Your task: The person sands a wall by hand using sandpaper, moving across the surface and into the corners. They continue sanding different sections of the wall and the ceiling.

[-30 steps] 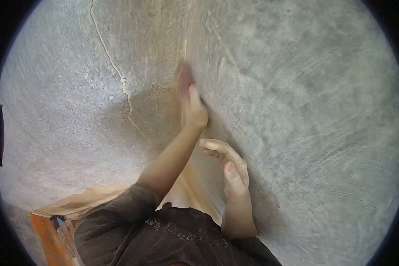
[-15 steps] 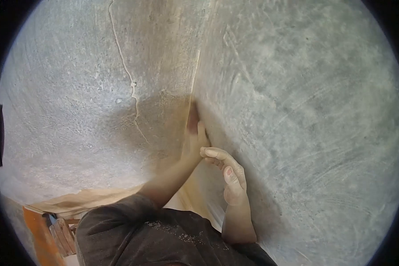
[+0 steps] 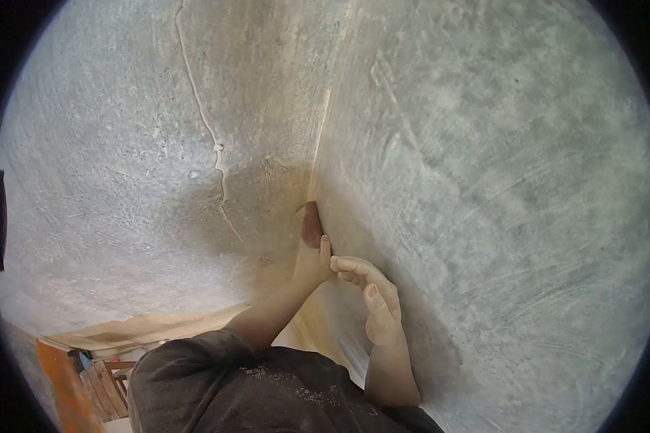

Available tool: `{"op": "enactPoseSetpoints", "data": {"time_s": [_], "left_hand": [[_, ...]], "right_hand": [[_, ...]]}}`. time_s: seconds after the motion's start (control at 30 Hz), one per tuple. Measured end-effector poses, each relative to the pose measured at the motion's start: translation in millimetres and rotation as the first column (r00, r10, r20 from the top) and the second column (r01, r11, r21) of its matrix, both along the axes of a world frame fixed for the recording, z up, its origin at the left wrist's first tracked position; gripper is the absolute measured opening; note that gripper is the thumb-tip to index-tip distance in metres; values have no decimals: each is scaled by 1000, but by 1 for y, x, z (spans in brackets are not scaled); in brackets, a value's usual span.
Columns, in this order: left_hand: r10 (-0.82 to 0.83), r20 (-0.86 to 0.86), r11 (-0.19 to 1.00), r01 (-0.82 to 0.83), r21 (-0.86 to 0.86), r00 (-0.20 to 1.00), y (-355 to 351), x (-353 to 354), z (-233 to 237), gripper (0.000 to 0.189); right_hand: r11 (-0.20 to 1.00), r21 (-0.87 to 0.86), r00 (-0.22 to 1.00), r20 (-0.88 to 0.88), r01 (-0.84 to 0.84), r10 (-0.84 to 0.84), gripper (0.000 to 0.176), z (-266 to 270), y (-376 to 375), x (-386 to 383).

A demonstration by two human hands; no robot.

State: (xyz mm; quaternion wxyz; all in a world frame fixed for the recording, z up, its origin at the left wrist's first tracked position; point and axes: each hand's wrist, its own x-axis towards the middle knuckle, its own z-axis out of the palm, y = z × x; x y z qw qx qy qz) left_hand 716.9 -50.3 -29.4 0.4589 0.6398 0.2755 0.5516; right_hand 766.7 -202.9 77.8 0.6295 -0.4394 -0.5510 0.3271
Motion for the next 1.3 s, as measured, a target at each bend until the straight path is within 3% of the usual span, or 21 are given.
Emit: {"op": "enactPoseSetpoints", "data": {"time_s": [0.1,0.13,0.2,0.27,0.37,0.4,0.47,0.53,0.57,0.73,0.83,0.9,0.93,1.0,1.1,1.2,1.27,1.3], "left_hand": [[-14,-9,997,15,76,1000,11,-3,45,63],[-7,38,977,-1,212,999,22,3,69,64],[39,227,772,-174,612,973,46,25,126,57],[-53,307,710,-181,681,950,59,30,182,54],[-235,336,820,0,572,912,63,31,184,53],[-265,300,784,24,620,916,60,21,182,51],[-84,197,772,-61,633,977,64,22,110,53],[-35,39,938,19,345,999,18,5,32,56],[-26,-41,982,33,184,999,7,-2,15,58],[61,-42,996,-57,74,997,9,-18,63,60],[-120,232,961,55,270,965,29,15,119,56],[-76,279,896,-57,440,957,38,23,137,55],[44,263,821,-185,541,964,40,25,141,54],[-19,245,866,-107,489,969,35,26,128,54],[-55,88,975,34,222,995,13,19,36,54],[-74,-1,993,74,-95,997,-4,19,-38,54],[-92,42,969,99,-225,995,1,24,-47,54],[-95,94,972,113,-208,991,6,26,-30,54]], "right_hand": [[999,-9,999,-8,-38,37,72,3,11,-4],[999,14,999,-12,-39,39,72,5,15,-2],[998,65,1000,-26,-7,9,72,11,23,-3],[994,101,999,-33,37,-34,71,22,24,-8],[984,171,999,-13,45,-44,70,26,18,-6],[987,157,999,-12,38,-36,70,25,17,-4],[992,123,1000,-16,27,-26,70,15,11,-1],[997,77,999,-26,29,-27,69,5,8,0],[998,58,999,-27,25,-24,68,3,10,0],[997,72,999,-30,16,-14,68,8,18,-2],[993,119,1000,-23,10,-7,68,14,27,-7],[990,136,999,-1,36,-37,68,18,29,-12],[988,143,998,22,60,-64,68,19,29,-13],[986,142,994,48,89,-96,67,17,26,-10],[988,119,993,48,99,-105,66,7,20,-4],[993,81,995,40,91,-95,65,2,17,-10],[993,83,996,42,79,-83,65,4,20,-14],[994,91,997,51,60,-65,63,5,20,-14]]}}
